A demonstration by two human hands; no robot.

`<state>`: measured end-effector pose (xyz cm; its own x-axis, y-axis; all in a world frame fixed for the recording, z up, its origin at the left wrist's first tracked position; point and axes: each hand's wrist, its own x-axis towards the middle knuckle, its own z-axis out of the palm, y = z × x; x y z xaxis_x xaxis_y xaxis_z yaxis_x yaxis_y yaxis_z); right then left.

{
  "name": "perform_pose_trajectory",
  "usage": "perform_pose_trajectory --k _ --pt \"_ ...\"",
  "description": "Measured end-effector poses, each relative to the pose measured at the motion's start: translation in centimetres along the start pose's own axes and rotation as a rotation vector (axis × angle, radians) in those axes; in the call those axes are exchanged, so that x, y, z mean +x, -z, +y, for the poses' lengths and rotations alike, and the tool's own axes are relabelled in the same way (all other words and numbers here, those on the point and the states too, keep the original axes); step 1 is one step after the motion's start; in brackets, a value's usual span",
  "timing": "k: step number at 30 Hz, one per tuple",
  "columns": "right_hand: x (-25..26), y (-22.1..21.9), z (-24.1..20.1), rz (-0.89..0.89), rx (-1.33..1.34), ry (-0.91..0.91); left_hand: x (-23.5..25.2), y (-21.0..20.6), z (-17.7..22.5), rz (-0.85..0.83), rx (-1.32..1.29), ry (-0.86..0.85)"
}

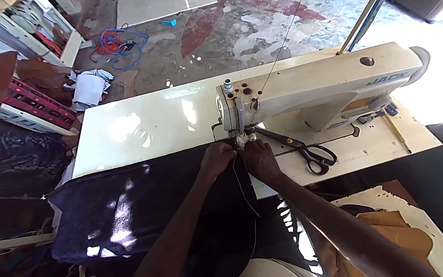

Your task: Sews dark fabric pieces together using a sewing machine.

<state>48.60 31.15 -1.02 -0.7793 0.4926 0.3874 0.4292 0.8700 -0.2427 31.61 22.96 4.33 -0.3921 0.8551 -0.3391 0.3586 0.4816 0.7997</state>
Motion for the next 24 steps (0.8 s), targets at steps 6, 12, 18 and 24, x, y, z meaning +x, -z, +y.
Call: perform_pose_trajectory --k 6,12,18,24 --pt "0.0 -0.2 0.6 0.014 0.108 -0.05 -0.7 -1.2 0.6 0.033 0.165 0.006" --pt "-0.1 0.0 0.9 0.044 0.217 -0.081 -1.0 -1.5 0.9 0.044 0.249 0.001" --pt "0.0 0.0 -0.1 0.034 0.072 -0.039 -0.5 -0.8 0.4 0.003 0.275 -0.033" --pt "0.1 -0.3 0.0 0.024 0.046 -0.015 1.2 -0.3 0.4 0.09 0.304 -0.069"
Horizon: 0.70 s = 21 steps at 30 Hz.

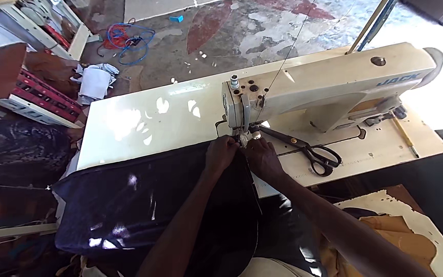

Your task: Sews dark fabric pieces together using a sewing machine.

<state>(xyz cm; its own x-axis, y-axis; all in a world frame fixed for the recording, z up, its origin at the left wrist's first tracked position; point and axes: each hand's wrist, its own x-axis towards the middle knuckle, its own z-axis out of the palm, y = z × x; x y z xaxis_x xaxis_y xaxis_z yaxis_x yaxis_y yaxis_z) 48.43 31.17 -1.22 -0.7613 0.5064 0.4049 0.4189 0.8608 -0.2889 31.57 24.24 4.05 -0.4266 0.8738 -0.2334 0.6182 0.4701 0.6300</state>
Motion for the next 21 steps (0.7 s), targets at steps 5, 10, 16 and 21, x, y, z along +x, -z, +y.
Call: perform_pose_trajectory --k 5,10,16,21 --pt "0.0 0.3 -0.4 -0.028 -0.034 -0.015 -0.2 0.0 0.6 0.049 0.122 -0.018" --pt "0.0 0.2 -0.4 -0.03 -0.045 -0.015 -0.5 -1.4 -1.6 0.181 0.113 -0.245" --pt "0.1 0.2 -0.3 -0.052 -0.062 -0.01 -0.1 -2.0 -3.3 0.241 0.157 -0.416" --pt "0.2 0.4 -0.3 -0.059 -0.06 -0.005 0.0 -2.3 -3.9 0.284 0.19 -0.46"
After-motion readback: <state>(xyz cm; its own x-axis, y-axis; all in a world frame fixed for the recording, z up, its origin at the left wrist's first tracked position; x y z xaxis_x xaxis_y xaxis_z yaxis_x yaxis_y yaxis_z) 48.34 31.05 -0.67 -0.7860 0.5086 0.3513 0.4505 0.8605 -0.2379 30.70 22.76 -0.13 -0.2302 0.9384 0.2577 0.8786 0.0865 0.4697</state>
